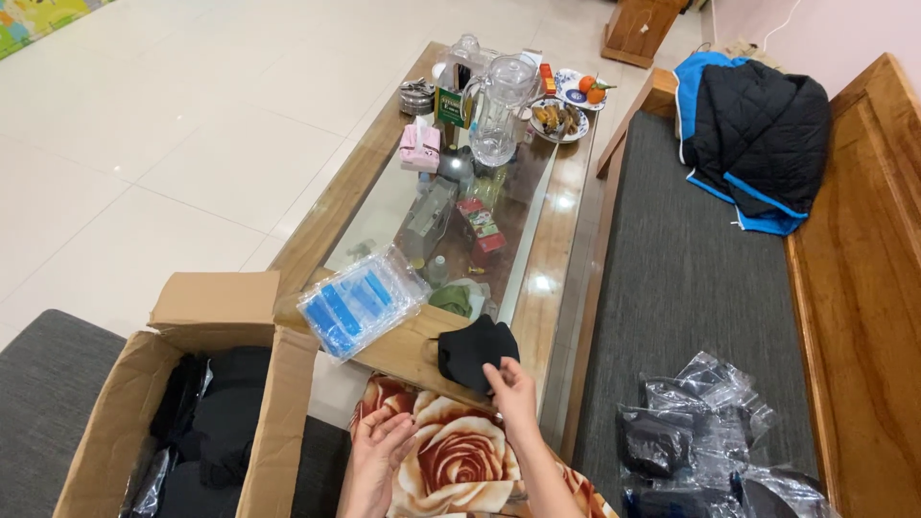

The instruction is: Packing black face masks into individual plastic bags

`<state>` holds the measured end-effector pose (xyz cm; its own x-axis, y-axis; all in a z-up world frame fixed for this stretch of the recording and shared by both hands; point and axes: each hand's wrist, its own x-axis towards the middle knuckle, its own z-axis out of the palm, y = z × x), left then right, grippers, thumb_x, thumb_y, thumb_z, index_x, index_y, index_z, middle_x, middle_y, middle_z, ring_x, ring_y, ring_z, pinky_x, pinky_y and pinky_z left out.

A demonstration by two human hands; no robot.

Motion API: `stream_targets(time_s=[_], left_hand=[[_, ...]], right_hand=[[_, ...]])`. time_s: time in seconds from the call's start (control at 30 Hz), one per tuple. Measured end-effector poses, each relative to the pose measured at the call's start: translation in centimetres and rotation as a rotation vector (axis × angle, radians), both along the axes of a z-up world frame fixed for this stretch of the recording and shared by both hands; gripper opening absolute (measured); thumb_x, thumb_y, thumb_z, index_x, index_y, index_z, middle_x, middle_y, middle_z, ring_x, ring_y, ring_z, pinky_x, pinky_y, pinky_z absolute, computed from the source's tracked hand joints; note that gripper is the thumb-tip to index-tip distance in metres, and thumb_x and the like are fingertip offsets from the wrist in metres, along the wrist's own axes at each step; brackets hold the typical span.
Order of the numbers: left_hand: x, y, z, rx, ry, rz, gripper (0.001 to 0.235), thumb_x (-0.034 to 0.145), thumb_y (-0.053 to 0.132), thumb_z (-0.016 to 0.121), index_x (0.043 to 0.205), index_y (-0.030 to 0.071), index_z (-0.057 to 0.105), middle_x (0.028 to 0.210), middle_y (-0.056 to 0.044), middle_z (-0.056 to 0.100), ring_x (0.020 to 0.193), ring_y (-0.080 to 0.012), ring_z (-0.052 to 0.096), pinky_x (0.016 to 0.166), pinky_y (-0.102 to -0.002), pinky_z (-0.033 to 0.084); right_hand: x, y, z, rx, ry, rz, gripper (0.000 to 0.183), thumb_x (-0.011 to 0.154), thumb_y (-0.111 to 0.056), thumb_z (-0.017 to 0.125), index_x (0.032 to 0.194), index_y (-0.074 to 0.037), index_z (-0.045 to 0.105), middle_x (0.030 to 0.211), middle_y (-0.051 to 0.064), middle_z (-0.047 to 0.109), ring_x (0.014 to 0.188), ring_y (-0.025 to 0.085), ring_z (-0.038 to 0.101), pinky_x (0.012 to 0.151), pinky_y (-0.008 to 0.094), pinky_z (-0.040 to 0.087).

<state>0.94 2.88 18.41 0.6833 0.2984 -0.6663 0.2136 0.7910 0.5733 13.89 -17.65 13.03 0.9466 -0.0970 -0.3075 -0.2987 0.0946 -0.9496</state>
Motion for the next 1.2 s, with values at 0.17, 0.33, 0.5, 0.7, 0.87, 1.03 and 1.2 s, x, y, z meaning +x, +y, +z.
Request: stream_targets(time_s=[0.17, 0.33, 0.5, 0.7, 0.87, 1.03, 1.2], left_hand=[[0.0, -0.2, -1.0, -0.028, 0.028, -0.029, 0.047, 0.094, -0.013, 0.058, 0.138, -0.002, 0.044, 0.122, -0.026, 0.061, 0.102, -0.0375, 0.065, 0.089, -0.043, 0.054], [0.0, -0.5, -1.6, -0.012, 0.080, -0.063, 0.040, 0.097, -0.003, 0.061, 0.134, 0.001, 0.047, 0.126, -0.024, 0.063, 0.103, -0.0334, 0.066, 0.088, -0.042, 0.053], [0.4, -0.9, -3.9, 0.011, 0.060, -0.062, 0.040, 0.096, -0.006, 0.062, 0.133, 0.001, 0.050, 0.120, -0.023, 0.065, 0.097, -0.0336, 0.066, 0.084, -0.041, 0.053], [1.6, -1.7, -5.6, 0.071, 0.042, -0.127, 0.042, 0.096, -0.010, 0.060, 0.135, 0.002, 0.050, 0.116, -0.025, 0.067, 0.091, -0.0351, 0.069, 0.078, -0.042, 0.054], [2.4, -2.5, -6.0, 0.074, -0.027, -0.146, 0.044, 0.094, -0.009, 0.061, 0.136, 0.000, 0.050, 0.115, -0.026, 0.068, 0.091, -0.0361, 0.069, 0.081, -0.045, 0.056], [3.5, -3.3, -2.9, 0.158, 0.030, -0.250, 0.045, 0.093, -0.009, 0.058, 0.136, 0.003, 0.051, 0.118, -0.022, 0.068, 0.092, -0.0307, 0.070, 0.079, -0.039, 0.057], [5.3, -3.6, 0.4, 0.401, 0.026, -0.454, 0.053, 0.093, -0.004, 0.061, 0.142, 0.009, 0.047, 0.116, -0.014, 0.068, 0.095, -0.0218, 0.071, 0.077, -0.032, 0.061]], right_hand=[[1.2, -1.5, -1.7, -0.146, 0.048, -0.077, 0.022, 0.094, -0.012, 0.071, 0.110, 0.003, 0.067, 0.075, 0.006, 0.062, 0.063, 0.014, 0.052, 0.060, 0.028, 0.046], [0.8, -1.6, 0.4, -0.518, 0.064, -0.064, 0.038, 0.091, -0.021, 0.071, 0.127, -0.009, 0.068, 0.074, 0.004, 0.064, 0.067, 0.016, 0.057, 0.065, 0.030, 0.047], [0.4, -1.9, -0.2, -0.848, -0.089, -0.011, 0.060, 0.088, -0.037, 0.069, 0.142, -0.016, 0.054, 0.110, 0.007, 0.061, 0.096, 0.025, 0.060, 0.084, 0.038, 0.049], [1.2, -2.5, -3.4, -1.009, -0.075, 0.090, 0.085, 0.084, -0.048, 0.071, 0.154, -0.010, 0.041, 0.138, 0.018, 0.055, 0.126, 0.039, 0.052, 0.103, 0.048, 0.046], [2.0, -2.5, -3.6, -1.043, -0.018, 0.124, 0.087, 0.082, -0.044, 0.075, 0.154, -0.009, 0.041, 0.138, 0.019, 0.056, 0.126, 0.039, 0.054, 0.103, 0.049, 0.048], [2.8, -2.5, -1.9, -0.920, 0.109, 0.126, 0.083, 0.072, -0.042, 0.083, 0.143, -0.010, 0.054, 0.129, 0.016, 0.066, 0.118, 0.035, 0.065, 0.096, 0.047, 0.054], [3.2, -2.9, -1.8, -0.741, 0.141, 0.110, 0.068, 0.068, -0.031, 0.087, 0.127, -0.007, 0.063, 0.113, 0.010, 0.076, 0.100, 0.025, 0.073, 0.087, 0.036, 0.057]])
